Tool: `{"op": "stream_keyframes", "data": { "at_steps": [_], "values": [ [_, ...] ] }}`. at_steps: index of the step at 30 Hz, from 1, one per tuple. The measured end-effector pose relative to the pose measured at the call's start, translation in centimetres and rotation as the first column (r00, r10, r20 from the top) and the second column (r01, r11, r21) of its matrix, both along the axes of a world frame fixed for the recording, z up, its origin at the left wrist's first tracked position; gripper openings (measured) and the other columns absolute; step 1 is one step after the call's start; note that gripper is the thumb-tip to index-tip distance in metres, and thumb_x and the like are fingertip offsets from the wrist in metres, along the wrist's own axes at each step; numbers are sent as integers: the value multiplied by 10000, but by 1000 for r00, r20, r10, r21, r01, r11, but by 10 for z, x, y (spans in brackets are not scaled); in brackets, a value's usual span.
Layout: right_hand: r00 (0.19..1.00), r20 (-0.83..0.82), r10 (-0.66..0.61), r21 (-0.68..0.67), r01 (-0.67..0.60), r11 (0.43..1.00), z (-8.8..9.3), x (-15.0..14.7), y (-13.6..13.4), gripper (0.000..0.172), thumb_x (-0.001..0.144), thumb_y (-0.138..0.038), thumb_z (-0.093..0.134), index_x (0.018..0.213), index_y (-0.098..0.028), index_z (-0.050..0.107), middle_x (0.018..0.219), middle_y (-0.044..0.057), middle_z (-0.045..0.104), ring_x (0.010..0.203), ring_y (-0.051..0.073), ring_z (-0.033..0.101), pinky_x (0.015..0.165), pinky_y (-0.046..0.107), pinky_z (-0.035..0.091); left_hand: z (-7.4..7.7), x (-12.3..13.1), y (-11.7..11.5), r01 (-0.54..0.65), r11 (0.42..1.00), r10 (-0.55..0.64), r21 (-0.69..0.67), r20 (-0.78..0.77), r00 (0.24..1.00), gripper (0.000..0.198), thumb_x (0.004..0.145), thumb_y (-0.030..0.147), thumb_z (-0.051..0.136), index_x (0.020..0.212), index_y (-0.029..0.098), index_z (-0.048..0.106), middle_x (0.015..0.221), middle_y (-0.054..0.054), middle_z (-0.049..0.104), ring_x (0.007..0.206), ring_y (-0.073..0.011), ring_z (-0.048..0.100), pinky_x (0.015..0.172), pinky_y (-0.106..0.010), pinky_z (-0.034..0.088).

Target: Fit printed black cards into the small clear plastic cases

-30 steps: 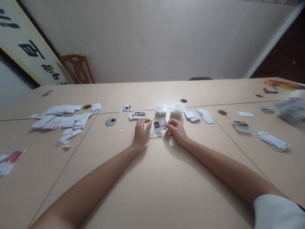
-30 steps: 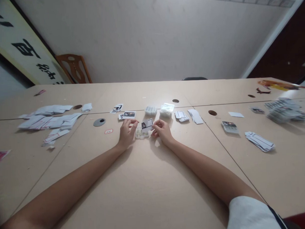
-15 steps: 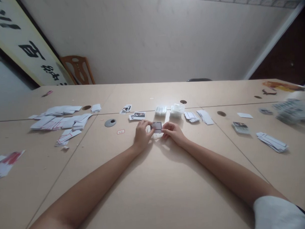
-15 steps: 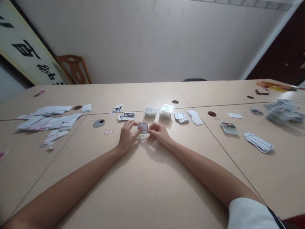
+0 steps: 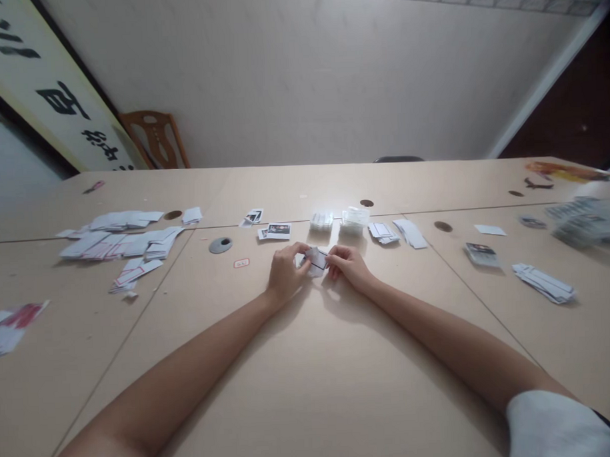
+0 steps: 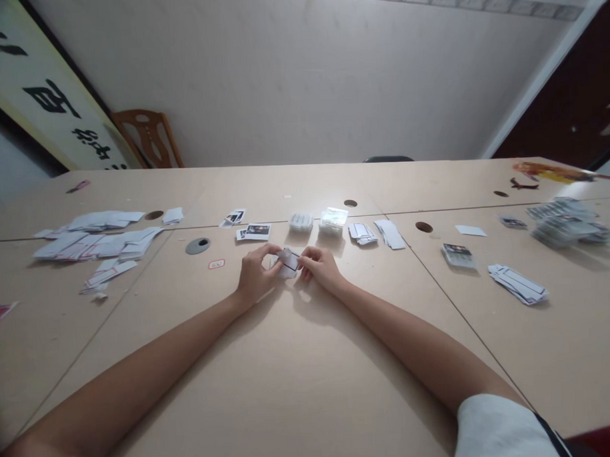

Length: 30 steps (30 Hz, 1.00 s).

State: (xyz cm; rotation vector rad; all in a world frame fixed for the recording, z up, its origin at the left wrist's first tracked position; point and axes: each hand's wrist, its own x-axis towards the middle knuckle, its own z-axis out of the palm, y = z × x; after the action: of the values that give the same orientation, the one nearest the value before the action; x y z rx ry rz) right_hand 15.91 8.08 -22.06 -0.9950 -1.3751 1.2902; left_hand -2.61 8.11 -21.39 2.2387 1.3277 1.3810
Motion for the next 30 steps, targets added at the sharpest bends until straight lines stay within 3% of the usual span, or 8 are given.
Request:
{"op": "stream_keyframes", "data": {
  "at_steps": [9,18,25,30],
  "values": [
    [1000,7,-26,-1,26,1000,0,0,0,187,741,-311,693,623,-188,614,496,-16,630,421,114,570,457,219,458,1,-1,1,-62,998,62,-5,53,997,88,812,134,620,840,208,582,869,-31,696,852,-221,644,819,-357,470],
    [998,-3,-58,-2,58,998,0,0,0,184,731,-309,687,613,-193,608,485,-17,621,411,115,553,440,226,449,5,0,-2,-21,1000,21,-8,33,999,162,771,57,592,805,215,590,877,-26,690,894,-231,633,848,-366,469],
    [987,-38,-158,9,159,987,-5,1,2,149,725,-250,643,601,-207,573,454,-37,586,420,114,546,440,217,422,2,-1,2,-49,999,48,4,52,997,95,818,124,585,846,214,586,884,-38,670,889,-233,629,834,-364,476],
    [974,-53,-222,16,223,975,-3,1,3,166,692,-230,627,552,-214,540,443,-49,540,408,108,500,421,225,386,2,-1,2,-52,999,52,-8,51,997,159,771,78,570,847,217,585,888,-34,668,892,-233,626,839,-363,476]
  ]
}}
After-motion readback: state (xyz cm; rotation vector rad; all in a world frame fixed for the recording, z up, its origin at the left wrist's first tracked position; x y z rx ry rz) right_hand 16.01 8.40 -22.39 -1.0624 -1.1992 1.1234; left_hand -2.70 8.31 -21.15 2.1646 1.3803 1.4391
